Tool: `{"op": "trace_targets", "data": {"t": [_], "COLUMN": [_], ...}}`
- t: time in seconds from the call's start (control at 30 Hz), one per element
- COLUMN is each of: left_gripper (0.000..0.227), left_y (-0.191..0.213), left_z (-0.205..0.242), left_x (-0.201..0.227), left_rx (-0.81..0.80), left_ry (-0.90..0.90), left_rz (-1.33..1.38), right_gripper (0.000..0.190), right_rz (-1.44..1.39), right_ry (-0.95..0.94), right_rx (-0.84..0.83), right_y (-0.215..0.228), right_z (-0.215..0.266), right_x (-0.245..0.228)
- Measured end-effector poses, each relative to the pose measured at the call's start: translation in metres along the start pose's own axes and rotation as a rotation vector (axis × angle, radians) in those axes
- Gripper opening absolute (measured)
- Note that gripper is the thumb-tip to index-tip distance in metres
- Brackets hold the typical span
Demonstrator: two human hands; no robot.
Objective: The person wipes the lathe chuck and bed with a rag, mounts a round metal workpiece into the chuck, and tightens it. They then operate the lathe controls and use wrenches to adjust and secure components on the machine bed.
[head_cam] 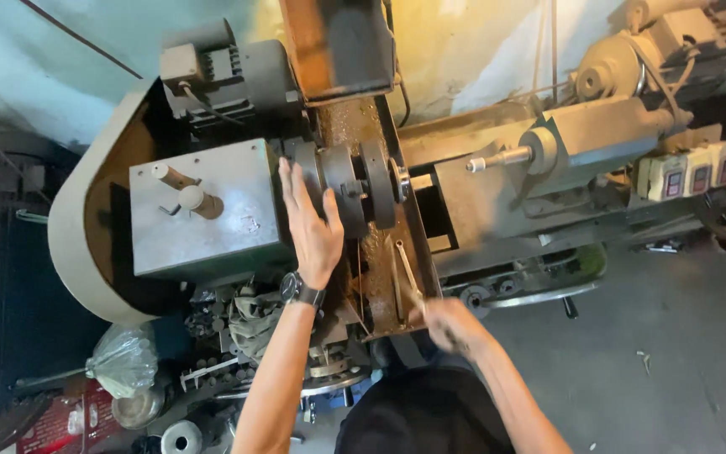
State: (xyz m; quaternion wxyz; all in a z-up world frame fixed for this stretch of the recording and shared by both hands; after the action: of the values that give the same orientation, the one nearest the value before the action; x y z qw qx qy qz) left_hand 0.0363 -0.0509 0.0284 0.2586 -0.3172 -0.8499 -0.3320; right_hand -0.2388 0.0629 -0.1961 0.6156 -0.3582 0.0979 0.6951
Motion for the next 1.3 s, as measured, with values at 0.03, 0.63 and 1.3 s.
{"op": "trace_targets", "data": {"t": [0.03,0.63,1.3], "left_gripper": [0.052,0.023,0.033], "left_y": [0.006,-0.239,-0.225], "left_z": [-0.008,-0.022,-0.026], "left_x": [0.017,0.002,0.007], "left_rx": [0.028,-1.298,-1.312], "left_ry": [-0.109,-0.532,-0.456], "left_rz": [-0.043,-0.71,-0.609], "right_gripper": [0.027,0.024,0.035], "right_rz": [-0.066,-0.143,-0.412], "right_ry": [-0.018,0.434,0.344], "right_rx": [-0.122,-0.032,-0.189], "right_y": [-0.011,-0.079,-0.082], "right_z": [0.013,-0.038,-0.051], "right_x": [0.004,-0.057,-0.043]}}
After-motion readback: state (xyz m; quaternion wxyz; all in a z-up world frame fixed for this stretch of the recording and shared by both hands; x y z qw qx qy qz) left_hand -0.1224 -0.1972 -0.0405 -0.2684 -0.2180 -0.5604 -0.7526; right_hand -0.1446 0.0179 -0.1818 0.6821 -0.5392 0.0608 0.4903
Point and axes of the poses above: each hand's wrist, its own z-axis away from the middle knuckle, its own y-axis out of the back of the hand, x = y × z, the point moved 9 cm from there along -z, towards the middle knuckle, and after that the axes turned 9 degrees about -y, right-handed, at the moved point
